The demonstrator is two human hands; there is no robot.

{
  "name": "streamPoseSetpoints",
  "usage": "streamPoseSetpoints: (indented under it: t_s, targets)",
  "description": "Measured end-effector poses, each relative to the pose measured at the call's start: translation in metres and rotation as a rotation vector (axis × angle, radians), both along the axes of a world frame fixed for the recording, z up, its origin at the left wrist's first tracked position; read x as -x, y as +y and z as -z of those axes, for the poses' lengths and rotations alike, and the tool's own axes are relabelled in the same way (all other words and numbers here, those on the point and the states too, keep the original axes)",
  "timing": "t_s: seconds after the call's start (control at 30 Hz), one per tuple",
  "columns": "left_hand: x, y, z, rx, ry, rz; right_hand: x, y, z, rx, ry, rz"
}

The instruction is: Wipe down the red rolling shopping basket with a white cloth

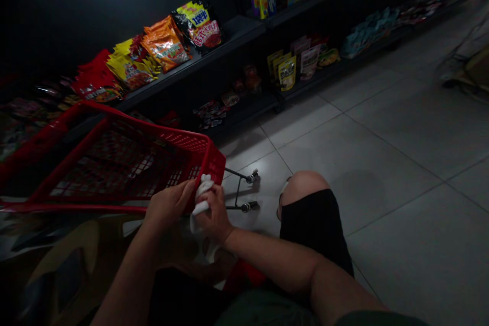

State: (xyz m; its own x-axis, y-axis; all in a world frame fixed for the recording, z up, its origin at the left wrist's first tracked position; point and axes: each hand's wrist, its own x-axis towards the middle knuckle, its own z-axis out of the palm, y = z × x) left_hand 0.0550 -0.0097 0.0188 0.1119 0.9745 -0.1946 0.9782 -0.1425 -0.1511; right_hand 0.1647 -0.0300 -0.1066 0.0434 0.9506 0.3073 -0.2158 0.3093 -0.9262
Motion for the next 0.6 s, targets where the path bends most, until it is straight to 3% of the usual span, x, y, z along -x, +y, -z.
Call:
streamPoseSetpoints:
  t_s: [0.07, 0.13, 0.23, 0.37, 0.43, 0.5, 0.6]
  targets:
    - [0.001, 0.003, 0.0, 0.008, 0.021, 0.002, 0.003, -0.019, 0.005, -0.053, -0.039, -0.109]
    - [0.0, 0.003, 0.0, 0.009, 0.014, -0.015, 0.0, -0.012, 0.009, -0.077, -0.075, -0.122]
    - [-0.004, 0.001, -0.002, 0.008, 0.007, -0.039, -0.01, 0.031, 0.012, -0.078, -0.071, -0.026]
    - [-0.008, -0.004, -0.002, 0.01, 0.038, -0.044, -0.021, 0.095, 0.013, 0.167, 0.004, 0.185]
    - [-0.007, -0.004, -0.002, 0.006, 0.032, -0.031, -0.022, 0.108, 0.014, 0.234, 0.015, 0.146]
    - [-0.006, -0.003, 0.0, -0.005, 0.024, -0.027, -0.021, 0.102, 0.016, 0.202, 0.009, 0.06]
    - [-0.004, 0.002, 0.001, -0.016, 0.03, -0.041, -0.014, 0.063, 0.017, 0.152, 0.006, 0.056]
